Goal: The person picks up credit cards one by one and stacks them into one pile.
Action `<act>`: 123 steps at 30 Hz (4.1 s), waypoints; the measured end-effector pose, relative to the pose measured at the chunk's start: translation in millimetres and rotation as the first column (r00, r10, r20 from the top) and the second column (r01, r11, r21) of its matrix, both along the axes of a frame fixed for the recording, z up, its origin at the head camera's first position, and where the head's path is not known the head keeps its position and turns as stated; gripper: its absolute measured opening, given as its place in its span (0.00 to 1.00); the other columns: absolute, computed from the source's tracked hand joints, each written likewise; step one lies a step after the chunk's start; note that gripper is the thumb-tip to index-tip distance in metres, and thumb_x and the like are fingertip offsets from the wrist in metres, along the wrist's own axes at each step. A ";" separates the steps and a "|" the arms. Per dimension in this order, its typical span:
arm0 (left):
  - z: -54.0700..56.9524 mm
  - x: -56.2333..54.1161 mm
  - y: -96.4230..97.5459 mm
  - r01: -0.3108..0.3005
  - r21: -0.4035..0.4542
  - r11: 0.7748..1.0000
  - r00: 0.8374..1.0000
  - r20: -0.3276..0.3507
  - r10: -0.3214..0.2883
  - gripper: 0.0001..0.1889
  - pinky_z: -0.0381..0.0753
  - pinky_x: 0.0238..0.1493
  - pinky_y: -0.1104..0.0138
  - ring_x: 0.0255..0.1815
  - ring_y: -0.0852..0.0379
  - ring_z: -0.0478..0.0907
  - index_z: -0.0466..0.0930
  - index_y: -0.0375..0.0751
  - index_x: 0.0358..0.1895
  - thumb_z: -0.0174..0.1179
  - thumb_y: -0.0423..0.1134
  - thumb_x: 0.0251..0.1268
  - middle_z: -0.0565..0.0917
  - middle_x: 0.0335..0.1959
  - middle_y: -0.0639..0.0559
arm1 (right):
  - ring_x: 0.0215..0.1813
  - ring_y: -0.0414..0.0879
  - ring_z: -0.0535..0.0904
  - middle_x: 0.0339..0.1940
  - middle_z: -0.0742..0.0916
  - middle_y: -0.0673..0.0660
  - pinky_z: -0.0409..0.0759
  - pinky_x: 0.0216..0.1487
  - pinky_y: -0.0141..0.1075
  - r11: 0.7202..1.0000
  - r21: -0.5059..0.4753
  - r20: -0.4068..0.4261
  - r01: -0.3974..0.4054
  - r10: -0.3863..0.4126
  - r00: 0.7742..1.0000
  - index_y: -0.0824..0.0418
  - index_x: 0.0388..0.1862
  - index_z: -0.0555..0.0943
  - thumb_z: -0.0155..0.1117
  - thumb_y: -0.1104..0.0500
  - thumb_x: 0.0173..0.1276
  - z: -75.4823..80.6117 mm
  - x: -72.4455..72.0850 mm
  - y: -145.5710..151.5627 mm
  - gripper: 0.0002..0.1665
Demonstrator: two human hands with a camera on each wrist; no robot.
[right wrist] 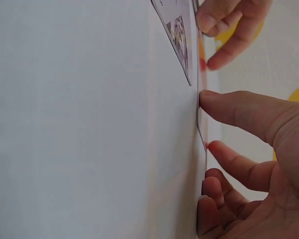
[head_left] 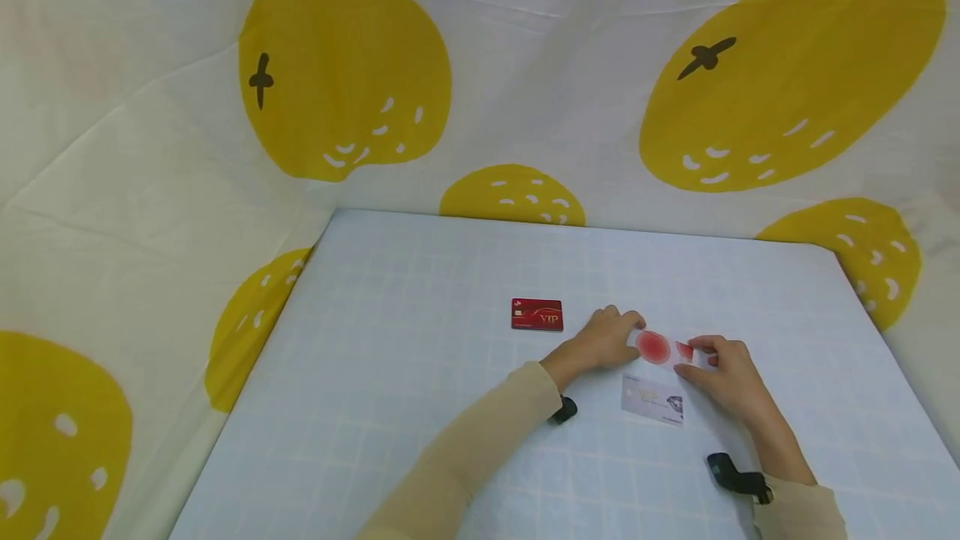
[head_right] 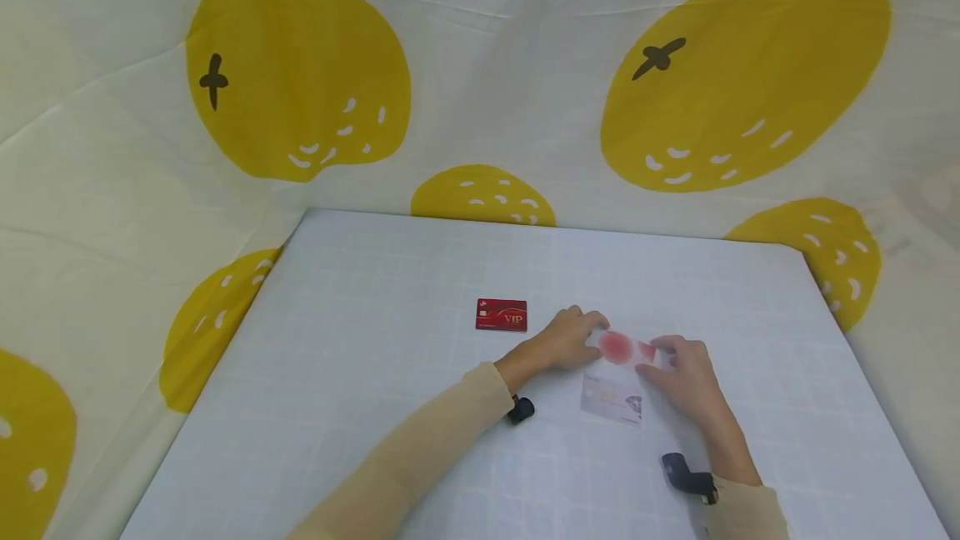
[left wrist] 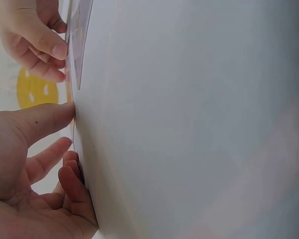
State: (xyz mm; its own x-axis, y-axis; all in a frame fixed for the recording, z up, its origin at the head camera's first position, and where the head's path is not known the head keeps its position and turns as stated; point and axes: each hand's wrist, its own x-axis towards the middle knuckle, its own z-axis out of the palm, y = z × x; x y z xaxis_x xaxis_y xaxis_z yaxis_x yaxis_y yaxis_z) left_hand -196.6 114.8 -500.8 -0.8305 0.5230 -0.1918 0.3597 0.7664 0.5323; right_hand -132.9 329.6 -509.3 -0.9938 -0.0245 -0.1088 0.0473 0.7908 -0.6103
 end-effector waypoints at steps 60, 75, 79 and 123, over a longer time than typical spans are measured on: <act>4.5 8.0 4.8 -0.170 0.143 0.975 0.985 0.042 0.165 0.19 0.76 0.44 0.72 0.40 0.64 0.76 0.81 0.43 0.58 0.62 0.47 0.69 0.84 0.45 0.57 | 0.46 0.57 0.76 0.47 0.83 0.67 0.74 0.36 0.33 0.984 -0.072 0.044 0.162 -0.159 0.986 0.72 0.60 0.75 0.57 0.43 0.76 11.7 2.4 -6.6 0.33; 5.9 10.9 0.1 -0.223 0.307 0.925 0.970 0.166 0.178 0.21 0.77 0.53 0.69 0.53 0.62 0.78 0.79 0.43 0.63 0.58 0.47 0.72 0.83 0.53 0.56 | 0.45 0.53 0.82 0.50 0.83 0.68 0.76 0.36 0.22 0.954 -0.190 0.114 0.233 -0.214 0.970 0.73 0.66 0.71 0.53 0.44 0.78 19.6 7.4 -13.1 0.35; 4.7 10.6 -4.1 -0.234 0.321 0.918 0.968 0.163 0.190 0.22 0.76 0.55 0.68 0.55 0.62 0.77 0.79 0.44 0.64 0.57 0.48 0.72 0.83 0.54 0.56 | 0.45 0.52 0.82 0.52 0.82 0.68 0.75 0.38 0.20 0.945 -0.216 0.123 0.248 -0.225 0.967 0.71 0.68 0.70 0.52 0.44 0.79 21.3 6.5 -16.7 0.35; 21.4 1.0 -137.6 -0.397 0.453 0.798 0.916 0.145 0.373 0.19 0.79 0.36 0.68 0.28 0.64 0.80 0.80 0.38 0.62 0.55 0.41 0.74 0.84 0.36 0.55 | 0.54 0.54 0.82 0.64 0.77 0.63 0.69 0.67 0.48 0.872 -0.489 0.085 0.023 0.022 0.996 0.64 0.70 0.72 0.55 0.44 0.78 29.5 -43.6 -118.7 0.32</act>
State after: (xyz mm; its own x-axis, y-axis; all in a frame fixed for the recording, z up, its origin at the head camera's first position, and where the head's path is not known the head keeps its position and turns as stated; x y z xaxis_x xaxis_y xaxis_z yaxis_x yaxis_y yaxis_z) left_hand -195.6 -22.8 -479.4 -0.9787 0.1984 -0.0523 0.0539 0.4944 0.8676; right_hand -176.4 210.9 -479.8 -0.9813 -0.0962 -0.1670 0.1168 0.3918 -0.9126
